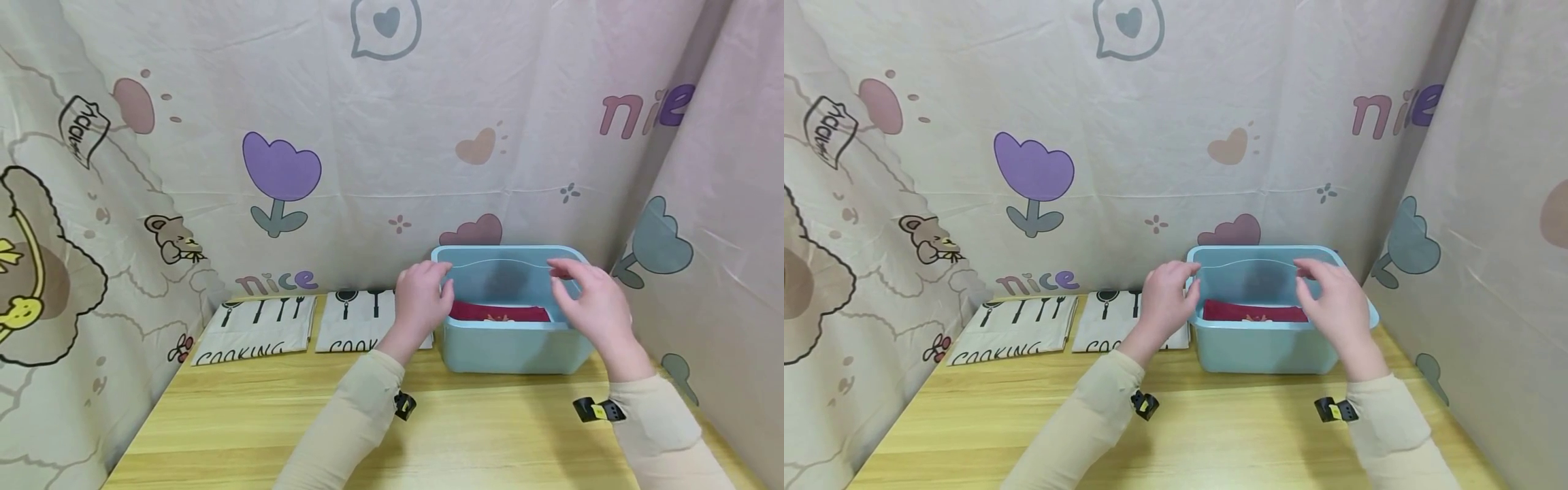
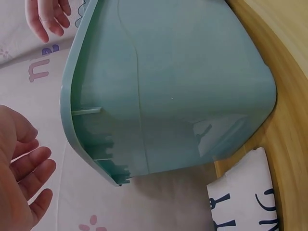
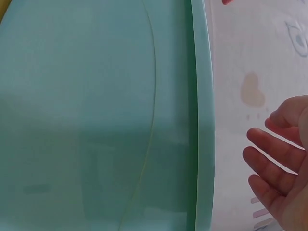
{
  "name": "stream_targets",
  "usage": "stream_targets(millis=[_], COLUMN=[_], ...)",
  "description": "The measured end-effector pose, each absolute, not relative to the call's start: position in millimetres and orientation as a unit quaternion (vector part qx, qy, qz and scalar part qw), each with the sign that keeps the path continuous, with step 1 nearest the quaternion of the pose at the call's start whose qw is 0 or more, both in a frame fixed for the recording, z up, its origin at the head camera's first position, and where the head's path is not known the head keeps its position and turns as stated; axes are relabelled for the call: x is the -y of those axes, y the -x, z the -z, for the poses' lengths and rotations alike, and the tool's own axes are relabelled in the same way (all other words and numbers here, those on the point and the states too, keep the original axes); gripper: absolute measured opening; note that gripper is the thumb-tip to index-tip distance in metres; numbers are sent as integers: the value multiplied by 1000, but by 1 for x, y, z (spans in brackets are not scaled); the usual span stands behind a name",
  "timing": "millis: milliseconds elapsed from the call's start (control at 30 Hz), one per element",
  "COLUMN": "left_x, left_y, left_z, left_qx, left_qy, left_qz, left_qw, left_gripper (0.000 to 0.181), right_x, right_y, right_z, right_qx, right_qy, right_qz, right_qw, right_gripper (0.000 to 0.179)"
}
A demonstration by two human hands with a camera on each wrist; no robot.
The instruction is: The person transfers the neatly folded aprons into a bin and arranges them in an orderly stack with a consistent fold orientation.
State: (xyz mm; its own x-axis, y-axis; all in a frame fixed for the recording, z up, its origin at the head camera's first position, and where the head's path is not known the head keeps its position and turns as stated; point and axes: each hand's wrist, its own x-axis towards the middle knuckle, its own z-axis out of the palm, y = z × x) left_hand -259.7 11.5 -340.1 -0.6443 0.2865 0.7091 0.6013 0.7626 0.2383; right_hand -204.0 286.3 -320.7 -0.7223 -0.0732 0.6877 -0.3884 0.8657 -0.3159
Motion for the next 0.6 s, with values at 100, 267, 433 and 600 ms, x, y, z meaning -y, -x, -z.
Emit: stream_targets(millis=[100, 267, 433, 600], left_x=[-10, -6, -1, 4], left_y=[257, 252, 248, 246], left_z=[342, 344, 346, 349], left_qx=[869, 860, 847, 842], left_qy=[262, 273, 284, 283], left_qz=[222, 209, 198, 194], left_qw=[357, 376, 405, 417], left_gripper=[25, 27, 25, 26], right_x=[-283, -278, -273, -268], right_y=[203, 202, 199, 199], right_z=[322, 325, 327, 329], right_qx=[895, 884, 875, 868], right_qy=[-142, -160, -174, -189], right_qz=[-226, -227, -224, -225], right_qw=[358, 377, 393, 400], right_gripper=[34, 35, 38, 39])
